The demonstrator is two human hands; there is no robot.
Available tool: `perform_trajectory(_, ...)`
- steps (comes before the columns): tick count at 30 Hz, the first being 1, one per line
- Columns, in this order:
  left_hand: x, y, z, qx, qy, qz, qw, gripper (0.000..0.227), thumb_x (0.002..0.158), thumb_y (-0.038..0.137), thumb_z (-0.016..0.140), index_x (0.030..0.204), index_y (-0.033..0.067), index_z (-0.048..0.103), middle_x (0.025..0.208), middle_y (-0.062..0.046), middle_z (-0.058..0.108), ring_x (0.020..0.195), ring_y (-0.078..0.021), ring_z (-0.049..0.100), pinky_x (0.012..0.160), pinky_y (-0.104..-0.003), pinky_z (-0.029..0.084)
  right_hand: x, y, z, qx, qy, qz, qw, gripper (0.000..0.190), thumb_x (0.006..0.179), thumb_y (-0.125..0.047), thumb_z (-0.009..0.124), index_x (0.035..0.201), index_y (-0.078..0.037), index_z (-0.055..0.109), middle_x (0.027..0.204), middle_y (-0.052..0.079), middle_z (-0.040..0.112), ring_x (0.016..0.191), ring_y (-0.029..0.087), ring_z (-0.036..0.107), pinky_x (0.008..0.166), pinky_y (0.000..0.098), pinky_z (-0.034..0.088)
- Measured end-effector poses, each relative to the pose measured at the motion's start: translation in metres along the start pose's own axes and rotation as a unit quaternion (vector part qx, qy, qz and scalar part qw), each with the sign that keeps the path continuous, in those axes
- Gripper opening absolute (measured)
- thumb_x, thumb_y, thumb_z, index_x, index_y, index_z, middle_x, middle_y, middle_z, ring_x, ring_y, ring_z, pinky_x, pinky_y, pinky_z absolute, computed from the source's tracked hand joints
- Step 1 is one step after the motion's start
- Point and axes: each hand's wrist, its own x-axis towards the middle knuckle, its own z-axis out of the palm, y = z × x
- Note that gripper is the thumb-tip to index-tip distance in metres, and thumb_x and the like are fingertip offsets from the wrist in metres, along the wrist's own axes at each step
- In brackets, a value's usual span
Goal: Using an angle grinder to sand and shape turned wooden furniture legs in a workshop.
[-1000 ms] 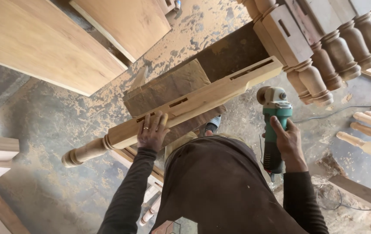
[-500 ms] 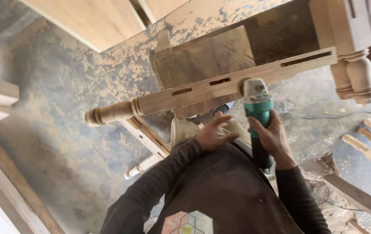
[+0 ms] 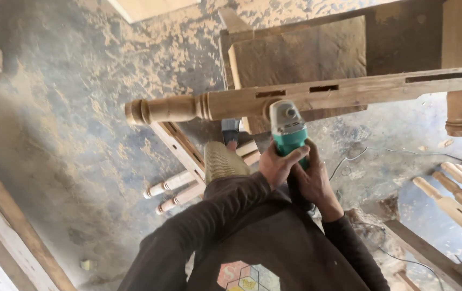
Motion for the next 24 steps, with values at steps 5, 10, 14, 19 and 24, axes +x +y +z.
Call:
perform_trajectory(5,-0.001,-0.004,-0.012,0.052,0.007,0.063,0.997,0.057,0.083,0.044,0.081,0.119,0.002,0.069,0.12,-0.013,0.069,0.107,-0.0221,0.071,0.091,-0.037,0.058,-0.002,0.004,0.01,0.056,-0.006,-0.004,0.998,0.069,0.099,-0.034,0.064,0.157,-0.005,0.039,0.128,0.022,0.071,0.119,0.031,0.067,0.093,0.0395,0.056)
perform_trajectory(10,-0.009,-0.011,-0.04,-0.093,-0.014,0.012,0.995,0.055,0.082,0.041,0.08,0.12,0.0011,0.071,0.113,-0.014,0.076,0.103,-0.0229,0.074,0.091,-0.035,0.058,0.004,-0.024,0.03,-0.042,-0.037,0.024,0.998,0.072,0.094,-0.036,0.067,0.154,-0.006,0.043,0.124,0.02,0.073,0.118,0.03,0.07,0.091,0.0387,0.056)
perform_trajectory(14,-0.02,-0.012,-0.066,-0.115,0.035,-0.013,0.993,0.054,0.082,0.037,0.082,0.117,-0.0011,0.068,0.11,-0.013,0.076,0.1,-0.0211,0.074,0.088,-0.033,0.059,0.008,-0.04,0.052,-0.052,-0.074,-0.017,0.996,0.072,0.092,-0.037,0.071,0.153,-0.009,0.046,0.121,0.022,0.074,0.12,0.031,0.07,0.091,0.0403,0.057)
perform_trajectory(19,-0.02,-0.021,-0.074,-0.212,0.044,0.017,0.976,0.05,0.085,0.032,0.081,0.119,-0.0023,0.068,0.11,-0.014,0.074,0.096,-0.0197,0.072,0.085,-0.033,0.058,0.014,-0.053,0.06,-0.031,-0.101,-0.049,0.993,0.07,0.093,-0.038,0.07,0.152,-0.01,0.045,0.124,0.021,0.073,0.12,0.03,0.071,0.093,0.0398,0.058)
perform_trajectory(24,-0.015,-0.021,-0.069,-0.167,0.044,0.045,0.984,0.046,0.085,0.03,0.081,0.114,-0.0032,0.07,0.107,-0.015,0.076,0.095,-0.0205,0.074,0.085,-0.033,0.059,0.011,-0.048,0.061,-0.063,-0.061,-0.003,0.996,0.068,0.092,-0.037,0.071,0.151,-0.011,0.049,0.124,0.019,0.074,0.117,0.03,0.072,0.091,0.0402,0.058)
